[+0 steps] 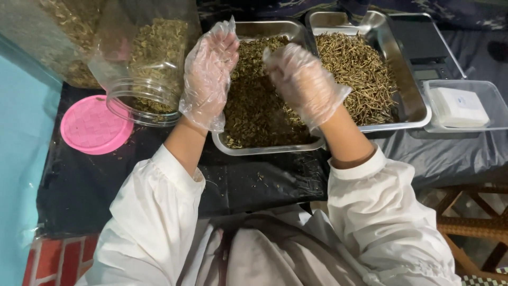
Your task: Sorting through dried tea leaves in metal trays to remove stems or debris
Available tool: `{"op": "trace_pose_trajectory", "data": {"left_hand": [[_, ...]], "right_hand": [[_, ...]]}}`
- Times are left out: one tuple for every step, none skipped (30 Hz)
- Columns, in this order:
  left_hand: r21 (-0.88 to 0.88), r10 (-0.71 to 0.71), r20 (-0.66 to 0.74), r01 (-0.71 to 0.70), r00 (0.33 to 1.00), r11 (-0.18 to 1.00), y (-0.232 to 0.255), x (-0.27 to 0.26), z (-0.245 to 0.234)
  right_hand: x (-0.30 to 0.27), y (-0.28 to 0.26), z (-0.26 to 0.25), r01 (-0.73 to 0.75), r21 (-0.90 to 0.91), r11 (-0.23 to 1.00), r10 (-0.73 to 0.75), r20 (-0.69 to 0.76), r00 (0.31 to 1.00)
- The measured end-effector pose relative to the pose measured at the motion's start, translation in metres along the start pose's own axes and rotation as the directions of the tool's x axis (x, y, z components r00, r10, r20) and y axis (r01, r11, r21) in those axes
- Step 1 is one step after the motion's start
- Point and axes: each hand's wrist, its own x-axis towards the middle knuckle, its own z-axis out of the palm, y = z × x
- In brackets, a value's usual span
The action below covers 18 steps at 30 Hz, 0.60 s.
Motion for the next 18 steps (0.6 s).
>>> {"op": "trace_pose_trajectory", "data": {"left_hand": [[0.03, 0.006, -0.004, -0.006, 1.0, 1.0, 0.001, -0.001, 0.002], [0.06, 0.012, -0.008, -0.011, 1.0, 0.998, 0.003, -0.002, 0.004], [0.06, 0.009, -0.008, -0.009, 1.0, 0.998, 0.002, -0.002, 0.002], [0.048, 0.007, 0.003, -0.007, 1.0, 0.999, 0.002, -0.002, 0.0], [0.036, 0.007, 0.013, -0.008, 1.0, 0.999, 0.001, -0.002, -0.001], [0.035, 0.006, 0.013, -0.006, 1.0, 0.999, 0.001, -0.002, 0.002], [0.029, 0.001, -0.012, 0.0, 1.0, 1.0, 0.003, -0.003, 0.004], [0.023, -0.005, -0.037, 0.005, 0.999, 1.0, 0.004, -0.003, 0.007], [0.022, -0.006, -0.037, 0.007, 0.999, 1.0, 0.004, -0.003, 0.005], [0.017, -0.004, -0.026, 0.004, 1.0, 1.0, 0.003, -0.002, 0.004], [0.01, -0.001, -0.016, 0.001, 1.0, 1.0, 0.002, -0.002, 0.002], [0.009, -0.001, -0.016, 0.001, 1.0, 1.0, 0.0, -0.001, 0.001], [0.009, -0.01, -0.025, 0.01, 1.0, 1.0, 0.0, -0.001, 0.0], [0.009, -0.018, -0.034, 0.019, 0.999, 1.0, -0.001, 0.0, -0.002], [0.01, -0.017, -0.035, 0.017, 0.999, 1.0, 0.001, -0.001, -0.001], [0.025, -0.004, -0.02, 0.005, 1.0, 1.0, 0.002, -0.001, 0.001], [0.039, 0.006, -0.006, -0.005, 1.0, 0.999, 0.002, -0.002, 0.002], [0.038, 0.004, -0.009, -0.004, 1.0, 0.999, 0.002, -0.003, 0.003]], "right_hand": [[-0.001, -0.002, -0.008, 0.104, -0.235, 0.966, -0.101, 0.026, 0.995], [-0.002, -0.003, -0.017, 0.205, -0.453, 0.868, -0.192, 0.074, 0.978], [0.002, -0.003, -0.029, 0.204, -0.452, 0.868, -0.193, 0.072, 0.979], [0.005, -0.002, -0.042, 0.337, -0.386, 0.859, -0.288, 0.181, 0.94], [0.008, -0.002, -0.055, 0.46, -0.304, 0.834, -0.383, 0.28, 0.88], [0.003, -0.009, -0.03, 0.459, -0.304, 0.835, -0.383, 0.279, 0.881], [0.0, -0.016, -0.004, 0.401, -0.129, 0.907, -0.314, 0.429, 0.847], [-0.004, -0.022, 0.022, 0.302, 0.037, 0.953, -0.268, 0.573, 0.774], [-0.001, -0.016, 0.011, 0.302, 0.037, 0.953, -0.268, 0.572, 0.775], [0.001, -0.011, 0.001, 0.291, -0.359, 0.887, -0.148, 0.376, 0.915], [0.004, -0.005, -0.009, 0.164, -0.691, 0.704, -0.114, 0.118, 0.986], [0.003, -0.004, -0.007, 0.163, -0.691, 0.704, -0.114, 0.117, 0.987], [0.004, -0.003, -0.005, 0.068, -0.983, 0.173, 0.041, 0.077, 0.996], [0.005, -0.002, -0.003, 0.02, -0.901, -0.433, 0.144, -0.047, 0.988], [0.006, -0.012, 0.03, 0.023, -0.901, -0.432, 0.145, -0.045, 0.988], [0.008, -0.021, 0.061, -0.366, -0.914, -0.172, 0.14, -0.391, 0.91], [0.008, -0.031, 0.093, -0.7, -0.709, 0.085, 0.235, -0.669, 0.705], [-0.003, -0.025, 0.082, -0.702, -0.708, 0.084, 0.238, -0.669, 0.704]]}}
